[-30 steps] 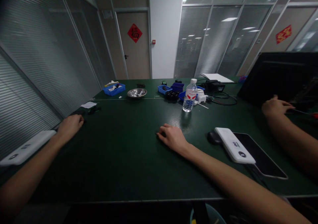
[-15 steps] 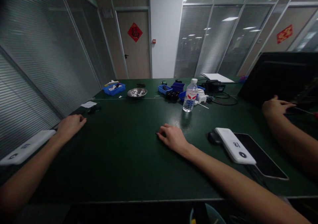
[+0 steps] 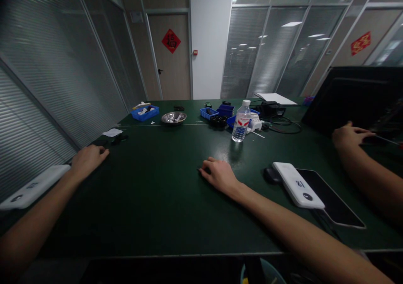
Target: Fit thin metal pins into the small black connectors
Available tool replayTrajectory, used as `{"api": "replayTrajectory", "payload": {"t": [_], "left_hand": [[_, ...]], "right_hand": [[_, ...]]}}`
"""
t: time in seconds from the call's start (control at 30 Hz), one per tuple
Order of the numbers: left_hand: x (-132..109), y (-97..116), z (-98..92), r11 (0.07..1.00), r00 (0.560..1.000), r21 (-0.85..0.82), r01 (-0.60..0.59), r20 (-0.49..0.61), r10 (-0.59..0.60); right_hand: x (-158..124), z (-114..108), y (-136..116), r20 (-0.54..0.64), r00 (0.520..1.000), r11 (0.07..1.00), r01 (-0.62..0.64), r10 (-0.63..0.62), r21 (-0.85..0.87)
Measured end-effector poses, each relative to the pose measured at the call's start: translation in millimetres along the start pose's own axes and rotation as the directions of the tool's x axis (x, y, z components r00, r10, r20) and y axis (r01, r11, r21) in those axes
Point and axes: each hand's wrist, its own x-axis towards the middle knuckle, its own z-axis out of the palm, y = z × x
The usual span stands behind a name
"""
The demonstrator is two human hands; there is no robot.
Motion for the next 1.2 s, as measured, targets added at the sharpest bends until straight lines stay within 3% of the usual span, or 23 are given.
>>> {"api": "replayTrajectory", "payload": {"t": [0.2,0.3,0.4,0.5,0.67,0.8,0.87,1.0,1.2], "left_hand": [[1,-14,3.7,0.995,0.999,-0.095,-0.042,0.002,0.042],[-1,-7,5.7,0.986,0.996,-0.142,-0.084,-0.016,0.082],[-8,21,3.2,0.955,0.987,-0.252,-0.158,-0.007,0.161],[-28,70,-8.9,0.817,0.947,-0.506,-0.278,-0.003,0.321],[-81,167,-33.8,0.589,0.802,-0.651,-0.479,-0.051,0.596],[-113,224,-23.1,0.431,0.673,-0.703,-0.567,-0.093,0.734],[-121,238,-7.8,0.378,0.632,-0.722,-0.58,-0.106,0.768],[-126,245,14.9,0.348,0.611,-0.735,-0.582,-0.112,0.784],[-129,240,11.9,0.351,0.602,-0.697,-0.625,-0.146,0.785]], "right_hand": [[-1,-1,-1,0.001,1.0,1.0,-0.004,0.004,-0.001],[0,0,-1,0.001,1.0,1.0,-0.012,0.012,-0.013],[0,0,-2,0.004,1.0,1.0,-0.008,0.008,-0.017],[0,1,-3,0.007,1.0,1.0,0.007,-0.007,-0.018],[0,1,-3,0.017,1.0,1.0,0.01,-0.009,-0.028],[0,0,-4,0.022,1.0,0.999,0.004,-0.003,-0.037],[0,-1,-5,0.023,1.0,0.999,0.004,-0.003,-0.033],[-1,-2,-6,0.021,1.0,1.0,-0.001,0.001,-0.002],[-3,-2,-11,0.025,0.999,0.998,0.043,-0.044,0.049]]}}
